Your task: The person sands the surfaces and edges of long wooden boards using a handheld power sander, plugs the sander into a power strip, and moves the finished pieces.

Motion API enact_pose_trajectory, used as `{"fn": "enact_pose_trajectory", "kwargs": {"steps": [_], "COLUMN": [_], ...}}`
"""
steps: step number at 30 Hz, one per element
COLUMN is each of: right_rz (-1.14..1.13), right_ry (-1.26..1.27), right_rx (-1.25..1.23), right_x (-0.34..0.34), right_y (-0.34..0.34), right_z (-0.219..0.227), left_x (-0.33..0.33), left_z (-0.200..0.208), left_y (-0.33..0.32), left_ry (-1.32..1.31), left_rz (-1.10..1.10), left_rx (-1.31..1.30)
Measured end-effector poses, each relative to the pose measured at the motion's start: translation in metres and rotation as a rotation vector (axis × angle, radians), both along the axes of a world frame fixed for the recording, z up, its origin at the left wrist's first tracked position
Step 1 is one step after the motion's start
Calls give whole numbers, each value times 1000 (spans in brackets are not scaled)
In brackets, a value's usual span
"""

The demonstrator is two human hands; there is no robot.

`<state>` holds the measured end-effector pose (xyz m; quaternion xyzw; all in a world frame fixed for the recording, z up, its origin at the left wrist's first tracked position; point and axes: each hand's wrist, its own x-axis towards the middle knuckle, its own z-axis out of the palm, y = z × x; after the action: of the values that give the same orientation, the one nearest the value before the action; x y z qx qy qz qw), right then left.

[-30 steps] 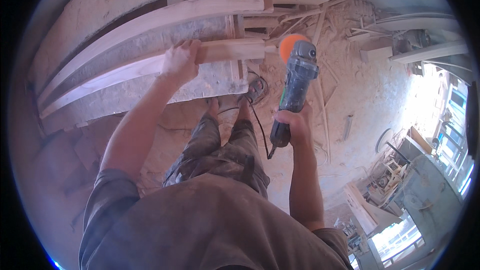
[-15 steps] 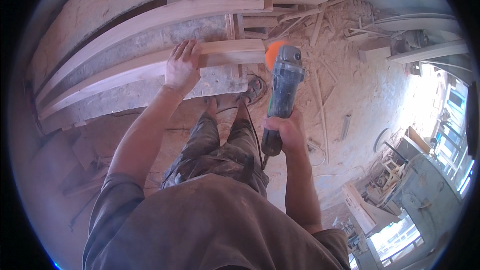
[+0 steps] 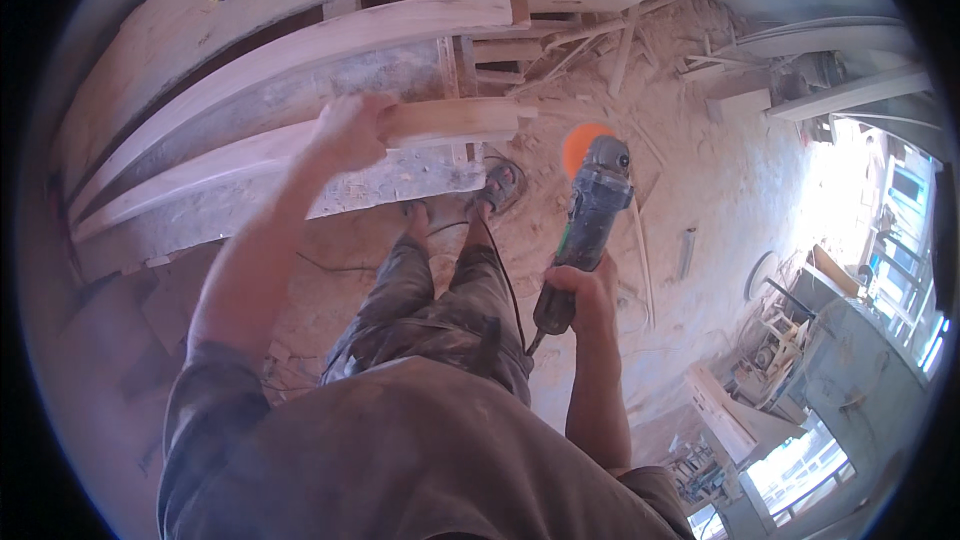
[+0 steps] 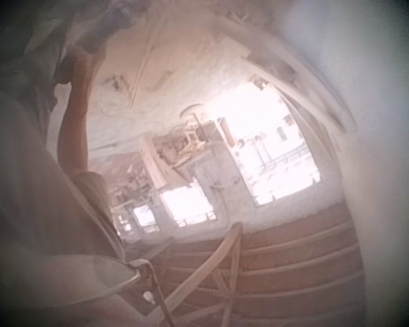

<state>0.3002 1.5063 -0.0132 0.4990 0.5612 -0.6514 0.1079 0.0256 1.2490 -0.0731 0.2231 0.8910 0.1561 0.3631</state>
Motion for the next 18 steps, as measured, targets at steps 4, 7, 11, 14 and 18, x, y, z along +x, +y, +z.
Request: {"fn": "enact_pose_trajectory", "kwargs": {"steps": [4, 7, 11, 14, 18], "right_rz": [25, 31, 52, 87, 67], "right_ry": [-1, 48, 64, 96, 107], "right_rx": [-8, 21, -2, 41, 15], "right_x": [4, 8, -7, -6, -20], "right_y": [-3, -6, -11, -9, -12], "right_z": [-2, -12, -12, -24, -15], "left_x": [-25, -2, 15, 0, -30], "left_z": [-31, -24, -48, -45, -28], "left_y": [-18, -10, -15, -15, -7], "left_ry": [-206, 274, 466, 317, 68], "left_rz": [92, -229, -154, -187, -207], "left_rx": [149, 164, -38, 23, 13]}}
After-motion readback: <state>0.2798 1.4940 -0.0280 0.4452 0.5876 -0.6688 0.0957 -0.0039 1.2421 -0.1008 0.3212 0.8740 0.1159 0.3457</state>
